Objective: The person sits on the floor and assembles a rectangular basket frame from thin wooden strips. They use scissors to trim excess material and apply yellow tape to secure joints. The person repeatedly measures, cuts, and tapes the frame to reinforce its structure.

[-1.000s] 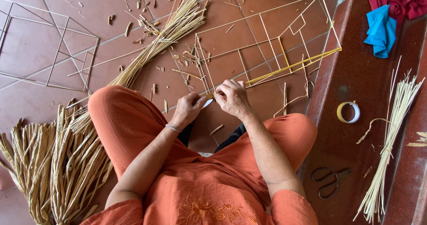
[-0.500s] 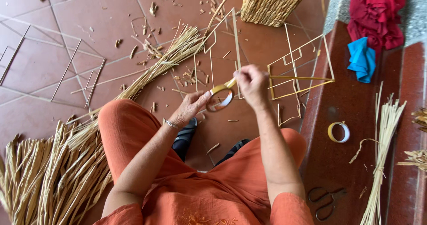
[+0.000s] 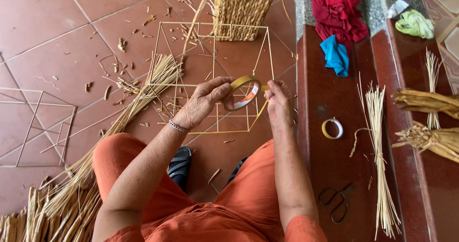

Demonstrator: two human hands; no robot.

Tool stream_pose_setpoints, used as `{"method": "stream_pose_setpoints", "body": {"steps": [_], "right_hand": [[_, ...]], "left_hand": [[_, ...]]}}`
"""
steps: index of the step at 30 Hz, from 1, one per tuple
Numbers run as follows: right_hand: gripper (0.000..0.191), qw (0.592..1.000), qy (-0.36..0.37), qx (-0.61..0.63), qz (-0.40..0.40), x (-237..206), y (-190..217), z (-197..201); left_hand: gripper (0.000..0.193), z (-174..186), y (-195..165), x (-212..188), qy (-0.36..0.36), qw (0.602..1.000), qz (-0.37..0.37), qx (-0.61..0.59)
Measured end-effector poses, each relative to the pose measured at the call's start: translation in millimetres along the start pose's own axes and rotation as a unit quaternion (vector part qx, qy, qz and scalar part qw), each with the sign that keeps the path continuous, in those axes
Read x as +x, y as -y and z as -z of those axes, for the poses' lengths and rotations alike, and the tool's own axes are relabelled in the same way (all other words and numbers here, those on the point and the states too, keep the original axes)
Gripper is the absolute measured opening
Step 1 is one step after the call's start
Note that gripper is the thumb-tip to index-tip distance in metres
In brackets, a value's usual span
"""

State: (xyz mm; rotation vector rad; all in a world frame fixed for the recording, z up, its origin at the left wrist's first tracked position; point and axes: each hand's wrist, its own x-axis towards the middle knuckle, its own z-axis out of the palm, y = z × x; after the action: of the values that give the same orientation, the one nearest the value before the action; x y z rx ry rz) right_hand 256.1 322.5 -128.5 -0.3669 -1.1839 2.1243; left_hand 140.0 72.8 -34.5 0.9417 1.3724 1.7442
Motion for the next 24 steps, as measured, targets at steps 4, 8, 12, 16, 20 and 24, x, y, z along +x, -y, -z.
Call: {"method": "stream_pose_setpoints", "body": {"steps": [4,8,12,16,20,24], "right_hand": [[0.006,1.0,-0.019,-0.005,-0.018,-19,-8,33],[0.012,0.997,-0.009,-0.08,-0.011,-34,-8,49],[0.014,0.99,-0.051,-0.132,0.009,-39,-8,53],[0.013,0.989,-0.049,-0.141,0.021,-38,-9,51],[0.014,0.987,-0.051,-0.155,0.004,-41,-10,48],[0.014,0.984,-0.076,-0.159,0.01,-40,-7,49]], "left_hand": [[0.035,-11,11,4,0.012,0.998,0.025,0.06],[0.033,-17,15,8,0.021,0.991,0.038,0.126],[0.03,-10,11,8,-0.021,0.983,0.08,0.166],[0.03,12,-1,-6,-0.051,0.974,0.127,0.182],[0.033,32,-11,-23,-0.02,0.967,0.124,0.221],[0.027,54,-26,-36,-0.066,0.966,0.164,0.188]]}}
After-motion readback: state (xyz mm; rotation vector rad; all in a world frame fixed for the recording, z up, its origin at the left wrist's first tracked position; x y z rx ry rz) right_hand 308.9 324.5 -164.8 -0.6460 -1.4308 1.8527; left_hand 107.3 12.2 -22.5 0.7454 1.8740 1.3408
